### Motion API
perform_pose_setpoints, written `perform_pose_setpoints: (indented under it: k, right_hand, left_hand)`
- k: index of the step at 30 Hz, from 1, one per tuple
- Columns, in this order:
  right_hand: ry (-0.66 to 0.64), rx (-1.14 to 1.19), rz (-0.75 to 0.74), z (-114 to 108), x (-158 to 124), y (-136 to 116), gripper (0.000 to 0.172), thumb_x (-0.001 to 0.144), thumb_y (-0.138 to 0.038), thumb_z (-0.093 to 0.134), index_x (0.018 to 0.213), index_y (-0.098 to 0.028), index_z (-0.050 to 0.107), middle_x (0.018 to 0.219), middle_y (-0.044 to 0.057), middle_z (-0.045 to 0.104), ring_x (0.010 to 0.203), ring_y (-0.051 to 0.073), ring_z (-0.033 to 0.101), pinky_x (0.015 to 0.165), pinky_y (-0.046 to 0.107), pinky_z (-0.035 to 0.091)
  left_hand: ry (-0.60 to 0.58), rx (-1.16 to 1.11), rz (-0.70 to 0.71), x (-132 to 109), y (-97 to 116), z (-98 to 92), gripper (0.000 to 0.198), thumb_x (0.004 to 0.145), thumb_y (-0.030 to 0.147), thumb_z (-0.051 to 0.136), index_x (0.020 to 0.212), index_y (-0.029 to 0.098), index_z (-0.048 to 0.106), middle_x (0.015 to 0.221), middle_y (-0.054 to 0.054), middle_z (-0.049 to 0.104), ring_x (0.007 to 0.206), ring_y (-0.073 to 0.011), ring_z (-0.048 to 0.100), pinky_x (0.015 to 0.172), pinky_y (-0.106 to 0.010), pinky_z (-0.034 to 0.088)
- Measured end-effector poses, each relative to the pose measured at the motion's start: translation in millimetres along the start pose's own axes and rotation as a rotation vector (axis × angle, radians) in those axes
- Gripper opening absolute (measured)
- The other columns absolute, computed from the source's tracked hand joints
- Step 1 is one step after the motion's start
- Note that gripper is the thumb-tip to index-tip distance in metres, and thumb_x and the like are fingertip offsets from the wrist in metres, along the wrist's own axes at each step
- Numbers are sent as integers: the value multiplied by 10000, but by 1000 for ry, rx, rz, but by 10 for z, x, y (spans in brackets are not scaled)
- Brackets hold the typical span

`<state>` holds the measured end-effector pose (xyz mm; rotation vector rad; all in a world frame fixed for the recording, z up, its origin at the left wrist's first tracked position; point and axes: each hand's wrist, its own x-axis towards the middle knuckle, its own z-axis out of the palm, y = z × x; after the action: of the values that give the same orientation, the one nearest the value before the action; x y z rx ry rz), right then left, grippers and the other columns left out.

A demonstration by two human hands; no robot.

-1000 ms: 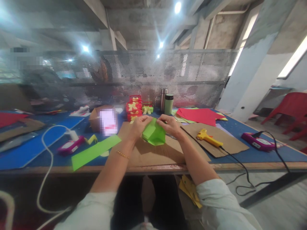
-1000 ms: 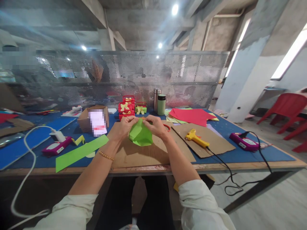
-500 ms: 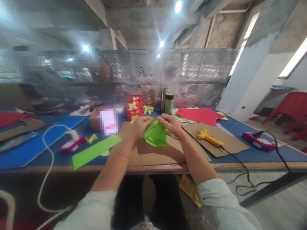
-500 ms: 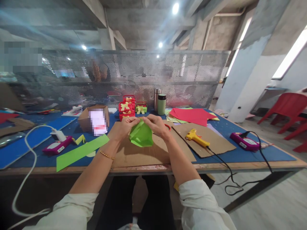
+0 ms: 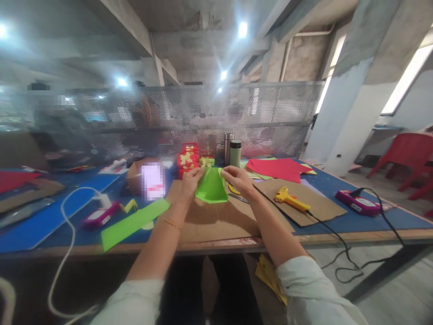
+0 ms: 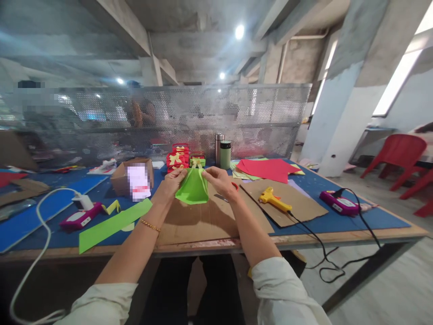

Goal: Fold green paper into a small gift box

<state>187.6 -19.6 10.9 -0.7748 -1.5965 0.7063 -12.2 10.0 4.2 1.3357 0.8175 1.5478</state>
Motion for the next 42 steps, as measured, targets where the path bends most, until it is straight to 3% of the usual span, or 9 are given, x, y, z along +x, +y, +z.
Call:
perform_pose_setpoints:
  k: [5, 10, 17, 25, 31, 34, 38, 40, 42]
  right_hand:
    - [36, -113, -6, 24, 20, 66, 446, 743, -633, 673, 674, -210, 549, 632, -25, 496, 612, 127, 434, 579, 272, 354]
    - [88, -249, -57, 28, -7, 46, 323, 776, -504, 608, 657, -219, 515, 603, -28, 490, 595, 127, 405, 576, 273, 341]
    - [80, -274, -81, 24, -14, 23, 278, 758, -467, 581, 640, -230, 494, 595, -29, 469, 595, 131, 393, 576, 276, 326]
    - [46, -270, -86, 44, -36, 32, 305, 782, -462, 602, 628, -223, 492, 597, -35, 468, 595, 124, 394, 575, 272, 316]
    - [56, -227, -61, 55, -19, 76, 305, 767, -476, 615, 631, -219, 522, 596, -32, 493, 589, 127, 409, 582, 277, 334]
    - [85, -254, -66, 47, -11, 98, 299, 767, -480, 615, 644, -219, 536, 607, -24, 517, 594, 133, 425, 585, 281, 343]
    - [191, -310, -94, 19, -8, 92, 290, 782, -492, 603, 680, -227, 545, 605, -17, 521, 587, 143, 434, 587, 289, 358]
    - [231, -329, -104, 8, -10, 81, 302, 801, -503, 602, 687, -230, 547, 603, -14, 528, 585, 145, 441, 587, 289, 364]
    - [255, -345, -107, 10, -14, 75, 323, 812, -522, 605, 686, -229, 552, 601, -12, 534, 584, 145, 449, 586, 288, 366]
  left_hand:
    - [-107, -12, 7, -75, 72, 65, 448, 577, 455, 918, 906, 168, 817, 786, -37, 763, 740, -169, 671, 743, -285, 538]
    - [-98, 116, -6, -134, 188, 85, 430, 534, 488, 925, 791, 172, 787, 720, -12, 726, 666, -146, 610, 695, -270, 502]
    - [-80, 220, 22, -175, 233, 72, 439, 677, 592, 827, 768, 166, 770, 683, -5, 675, 654, -146, 570, 632, -249, 447]
    - [-16, 460, 149, -204, 324, 57, 195, 798, 331, 755, 659, 197, 727, 629, 5, 643, 713, -190, 593, 661, -245, 418]
    - [-68, 524, 117, -255, 395, 60, 168, 832, 339, 730, 726, 213, 762, 670, -18, 680, 741, -224, 626, 689, -272, 434]
    - [-6, 561, 145, -221, 351, 56, 152, 848, 357, 722, 820, 217, 776, 833, -62, 733, 836, -255, 653, 766, -306, 457]
    - [157, 653, 373, -170, 249, 81, 144, 868, 330, 689, 818, 201, 733, 982, -127, 711, 1031, -280, 619, 944, -344, 441]
    - [106, 679, 424, -195, 211, 125, 188, 890, 341, 652, 782, 201, 714, 924, -118, 702, 963, -265, 617, 928, -341, 444]
    - [-22, 642, 411, -252, 186, 185, 199, 880, 376, 669, 797, 204, 723, 889, -99, 709, 878, -246, 621, 877, -328, 455]
